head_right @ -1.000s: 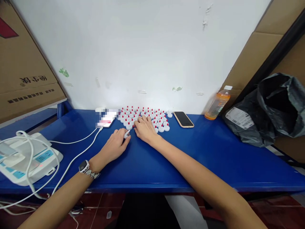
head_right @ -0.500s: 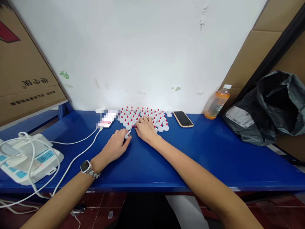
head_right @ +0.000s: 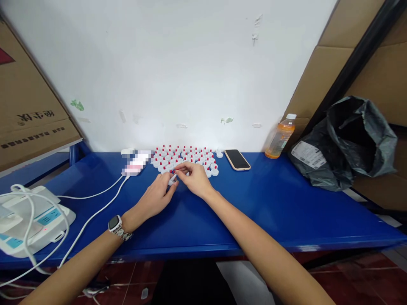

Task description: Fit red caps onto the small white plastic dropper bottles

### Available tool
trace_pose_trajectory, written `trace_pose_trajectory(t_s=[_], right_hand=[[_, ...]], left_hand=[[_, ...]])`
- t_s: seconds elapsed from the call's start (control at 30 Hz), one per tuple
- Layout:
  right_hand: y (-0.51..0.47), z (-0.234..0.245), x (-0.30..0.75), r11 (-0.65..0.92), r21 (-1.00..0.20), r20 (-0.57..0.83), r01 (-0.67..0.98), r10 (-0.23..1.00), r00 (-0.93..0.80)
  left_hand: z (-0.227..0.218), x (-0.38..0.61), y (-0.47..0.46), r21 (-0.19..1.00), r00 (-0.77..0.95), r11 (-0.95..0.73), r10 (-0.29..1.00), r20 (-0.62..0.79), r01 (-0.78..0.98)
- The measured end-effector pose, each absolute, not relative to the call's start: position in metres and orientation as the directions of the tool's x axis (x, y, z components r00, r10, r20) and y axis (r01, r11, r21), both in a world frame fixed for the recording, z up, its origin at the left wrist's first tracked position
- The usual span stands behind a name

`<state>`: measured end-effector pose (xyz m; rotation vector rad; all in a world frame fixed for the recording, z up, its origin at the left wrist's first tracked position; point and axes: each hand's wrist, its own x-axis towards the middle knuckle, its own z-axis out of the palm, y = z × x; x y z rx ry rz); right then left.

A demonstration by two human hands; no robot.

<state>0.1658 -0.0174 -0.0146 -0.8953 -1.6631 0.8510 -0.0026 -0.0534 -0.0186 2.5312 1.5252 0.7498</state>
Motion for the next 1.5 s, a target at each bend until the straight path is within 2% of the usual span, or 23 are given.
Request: trace_pose_trajectory(t_s=[0.17, 0.37, 0.63, 0.8, 0.87, 0.93, 1.0, 1.13, 1.37, 1.43, 1.5], right_hand=[[-0.006, -0.013, 0.175, 0.45, -0.892, 0.445, 0.038, 0.891, -0.089], [-0.013, -0.016, 0.166, 0.434, -0.901, 0.434, 0.006, 0.9, -0.038], [-0.035, -0.015, 0.136, 0.576, -0.815, 0.58, 0.065, 0.807, 0.115], [-0.022, -0.017, 0.146, 0.483, -0.876, 0.483, 0.024, 0.875, 0.026], [-0.016, -0.016, 0.156, 0.431, -0.902, 0.43, 0.013, 0.9, -0.07], [-0.011, -0.014, 0.166, 0.434, -0.897, 0.419, 0.082, 0.895, -0.151], [-0.009, -0.011, 0.173, 0.483, -0.844, 0.439, 0.234, 0.872, -0.217], [-0.005, -0.003, 0.178, 0.59, -0.631, 0.457, 0.503, 0.807, -0.373], [0.008, 0.002, 0.173, 0.698, -0.248, 0.466, 0.672, 0.694, -0.549], [0.009, 0.001, 0.175, 0.694, -0.231, 0.478, 0.681, 0.691, -0.542], [0.008, -0.001, 0.182, 0.668, -0.299, 0.507, 0.681, 0.716, -0.48]], left_hand=[[-0.011, 0.011, -0.039, 0.341, 0.408, -0.539, 0.827, 0.386, 0.77], [-0.021, 0.016, -0.04, 0.453, 0.352, -0.529, 0.836, 0.421, 0.718], [-0.025, 0.01, -0.04, 0.552, 0.275, -0.58, 0.797, 0.538, 0.599], [-0.025, 0.007, -0.036, 0.541, 0.327, -0.578, 0.806, 0.493, 0.611], [-0.026, 0.004, -0.037, 0.556, 0.352, -0.548, 0.834, 0.425, 0.625], [-0.026, 0.0, -0.037, 0.556, 0.39, -0.518, 0.855, 0.341, 0.65], [-0.028, -0.005, -0.036, 0.528, 0.42, -0.514, 0.858, 0.297, 0.676], [-0.033, -0.013, -0.029, 0.482, 0.392, -0.519, 0.853, 0.345, 0.706], [-0.04, -0.008, -0.017, 0.473, 0.398, -0.532, 0.844, 0.36, 0.702], [-0.038, -0.004, -0.018, 0.476, 0.399, -0.532, 0.844, 0.358, 0.7], [-0.034, 0.0, -0.02, 0.462, 0.426, -0.543, 0.839, 0.339, 0.701]])
